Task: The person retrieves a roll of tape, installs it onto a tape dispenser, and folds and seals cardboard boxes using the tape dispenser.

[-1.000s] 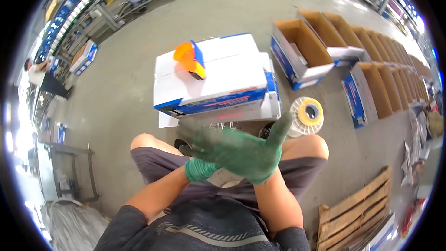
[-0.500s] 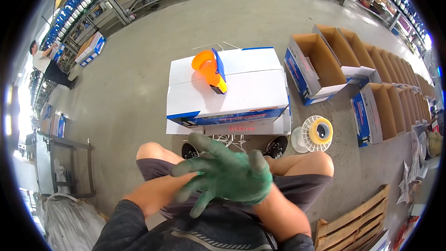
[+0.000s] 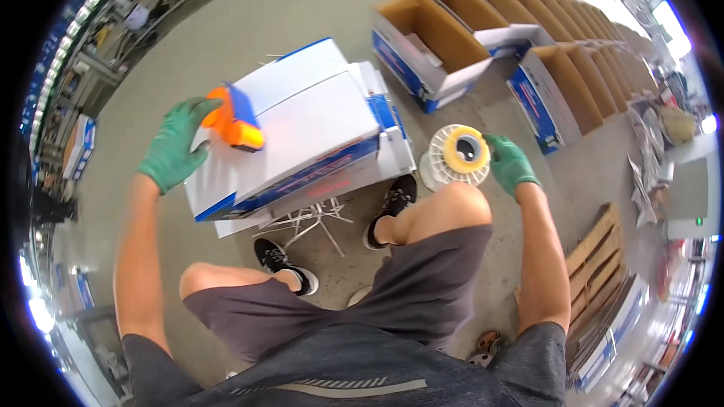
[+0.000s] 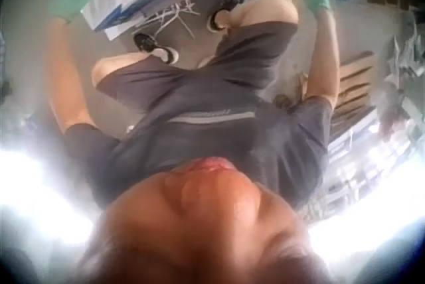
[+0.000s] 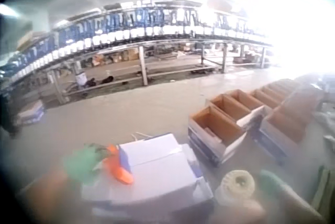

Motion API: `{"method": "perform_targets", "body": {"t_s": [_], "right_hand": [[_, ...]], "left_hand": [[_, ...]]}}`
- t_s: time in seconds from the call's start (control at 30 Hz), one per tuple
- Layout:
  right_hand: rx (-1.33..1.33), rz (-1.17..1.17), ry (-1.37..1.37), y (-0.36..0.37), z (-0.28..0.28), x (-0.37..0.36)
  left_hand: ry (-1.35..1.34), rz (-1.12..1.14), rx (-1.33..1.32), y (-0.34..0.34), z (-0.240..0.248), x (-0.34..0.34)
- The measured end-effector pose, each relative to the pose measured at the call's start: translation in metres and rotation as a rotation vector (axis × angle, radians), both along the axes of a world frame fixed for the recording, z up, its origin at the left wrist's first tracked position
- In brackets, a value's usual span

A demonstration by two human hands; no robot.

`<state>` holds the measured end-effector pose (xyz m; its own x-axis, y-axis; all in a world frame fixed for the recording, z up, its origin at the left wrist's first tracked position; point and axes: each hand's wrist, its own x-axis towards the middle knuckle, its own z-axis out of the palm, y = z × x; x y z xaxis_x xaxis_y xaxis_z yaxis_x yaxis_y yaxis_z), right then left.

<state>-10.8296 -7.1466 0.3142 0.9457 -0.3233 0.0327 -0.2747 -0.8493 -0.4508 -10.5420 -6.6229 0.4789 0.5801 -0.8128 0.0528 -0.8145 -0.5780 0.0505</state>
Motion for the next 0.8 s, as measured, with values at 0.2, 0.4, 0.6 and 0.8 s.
{"method": "perform_targets", "body": {"t_s": [0.2,0.4,0.6,0.8], "right_hand": [[-0.171,0.014,0.233,0.018,-0.039,-0.011],[-0.275,-0.02,0.224,0.031,-0.076,0.017],[-0.268,-0.107,0.376,0.04,-0.103,0.039],[1.027,-0.166,-0.16,0.044,0.011,0.025]], "left_hand": [[0.138,0.007,-0.017,-0.017,-0.009,0.011],[0.116,0.049,0.0,-0.024,-0.015,0.014],[0.006,0.111,0.047,-0.028,-0.022,0.01],[1.02,0.38,-1.278,-0.014,-0.027,-0.032]]}}
